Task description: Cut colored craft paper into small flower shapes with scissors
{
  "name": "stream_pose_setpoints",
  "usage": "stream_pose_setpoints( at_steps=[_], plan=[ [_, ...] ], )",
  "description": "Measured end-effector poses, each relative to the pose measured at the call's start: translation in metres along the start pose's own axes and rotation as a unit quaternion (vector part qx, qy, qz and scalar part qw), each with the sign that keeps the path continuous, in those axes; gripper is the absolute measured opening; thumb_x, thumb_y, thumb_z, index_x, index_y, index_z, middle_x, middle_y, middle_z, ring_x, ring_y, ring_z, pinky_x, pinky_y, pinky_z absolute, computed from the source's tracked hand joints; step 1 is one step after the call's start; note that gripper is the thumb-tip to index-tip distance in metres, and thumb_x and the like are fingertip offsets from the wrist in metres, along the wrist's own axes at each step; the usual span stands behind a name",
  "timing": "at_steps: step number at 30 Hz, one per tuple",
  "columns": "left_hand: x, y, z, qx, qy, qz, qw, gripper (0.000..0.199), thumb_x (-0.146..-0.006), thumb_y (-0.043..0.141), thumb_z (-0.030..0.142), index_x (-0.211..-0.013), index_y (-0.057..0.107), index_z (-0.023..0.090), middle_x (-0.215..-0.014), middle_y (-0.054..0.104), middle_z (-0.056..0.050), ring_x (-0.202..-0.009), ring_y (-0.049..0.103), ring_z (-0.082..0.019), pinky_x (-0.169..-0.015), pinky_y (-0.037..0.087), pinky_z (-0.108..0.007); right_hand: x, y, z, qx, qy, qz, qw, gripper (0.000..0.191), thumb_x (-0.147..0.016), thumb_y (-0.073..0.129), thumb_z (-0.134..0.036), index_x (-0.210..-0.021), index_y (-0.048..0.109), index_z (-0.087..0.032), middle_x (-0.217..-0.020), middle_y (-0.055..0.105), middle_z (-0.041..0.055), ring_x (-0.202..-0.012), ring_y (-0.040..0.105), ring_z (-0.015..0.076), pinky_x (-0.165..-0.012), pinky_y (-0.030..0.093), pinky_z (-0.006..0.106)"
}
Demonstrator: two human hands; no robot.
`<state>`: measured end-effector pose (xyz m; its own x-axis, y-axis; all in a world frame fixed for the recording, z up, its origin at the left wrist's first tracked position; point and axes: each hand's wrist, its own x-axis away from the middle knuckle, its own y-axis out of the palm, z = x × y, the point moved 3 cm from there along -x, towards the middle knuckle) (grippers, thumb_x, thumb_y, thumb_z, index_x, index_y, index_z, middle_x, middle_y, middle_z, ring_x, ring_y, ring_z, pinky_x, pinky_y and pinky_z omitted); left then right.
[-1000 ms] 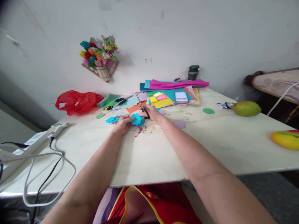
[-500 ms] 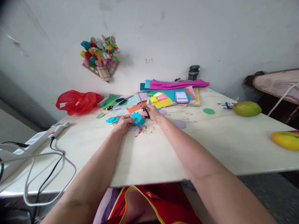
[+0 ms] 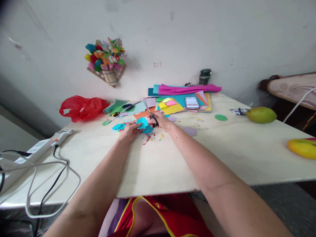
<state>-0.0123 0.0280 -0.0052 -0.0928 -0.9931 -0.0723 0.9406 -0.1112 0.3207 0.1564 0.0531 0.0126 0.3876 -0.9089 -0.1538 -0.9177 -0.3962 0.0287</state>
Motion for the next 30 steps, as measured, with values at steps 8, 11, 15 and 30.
stream_pose_setpoints(
  at_steps=[8, 11, 15, 30],
  plan=[
    [0.003, 0.002, 0.0, -0.024, -0.009, -0.02, 0.999, 0.028, -0.05, 0.084, 0.024, -0.062, 0.061, 0.014, -0.058, 0.064, -0.002, -0.052, 0.059, -0.014, -0.056, 0.047, -0.027, 0.002, -0.003, -0.006, -0.018, -0.023, 0.049, 0.998, 0.035, -0.059, 0.072, -0.023, -0.088, 0.055, -0.017, -0.061, 0.062, -0.0015, -0.047, 0.055, 0.0098, -0.032, 0.026, 0.016],
    [0.002, 0.002, -0.001, -0.033, -0.008, -0.035, 0.999, 0.026, -0.05, 0.084, 0.023, -0.06, 0.061, 0.015, -0.058, 0.064, -0.003, -0.054, 0.06, -0.016, -0.059, 0.048, -0.029, 0.001, -0.001, -0.007, -0.021, -0.028, 0.048, 0.998, 0.034, -0.058, 0.072, -0.023, -0.087, 0.055, -0.017, -0.059, 0.06, -0.0027, -0.047, 0.055, 0.01, -0.033, 0.027, 0.016],
    [0.002, 0.003, -0.003, -0.054, -0.008, -0.053, 0.997, 0.025, -0.051, 0.084, 0.027, -0.06, 0.064, 0.016, -0.06, 0.066, -0.004, -0.056, 0.061, -0.017, -0.061, 0.049, -0.031, 0.002, 0.002, -0.009, -0.018, -0.024, 0.043, 0.999, 0.032, -0.057, 0.07, -0.02, -0.085, 0.055, -0.017, -0.054, 0.055, -0.0057, -0.045, 0.052, 0.0088, -0.037, 0.03, 0.017],
    [0.0, 0.0, 0.0, -0.017, 0.019, 0.009, 1.0, 0.028, -0.049, 0.084, 0.027, -0.065, 0.065, 0.015, -0.065, 0.067, -0.003, -0.057, 0.061, -0.014, -0.061, 0.052, -0.027, 0.003, 0.007, -0.011, -0.029, -0.024, 0.023, 0.999, 0.031, -0.055, 0.07, -0.016, -0.082, 0.056, -0.017, -0.059, 0.058, -0.0049, -0.047, 0.054, 0.0091, -0.041, 0.036, 0.018]
  ],
)
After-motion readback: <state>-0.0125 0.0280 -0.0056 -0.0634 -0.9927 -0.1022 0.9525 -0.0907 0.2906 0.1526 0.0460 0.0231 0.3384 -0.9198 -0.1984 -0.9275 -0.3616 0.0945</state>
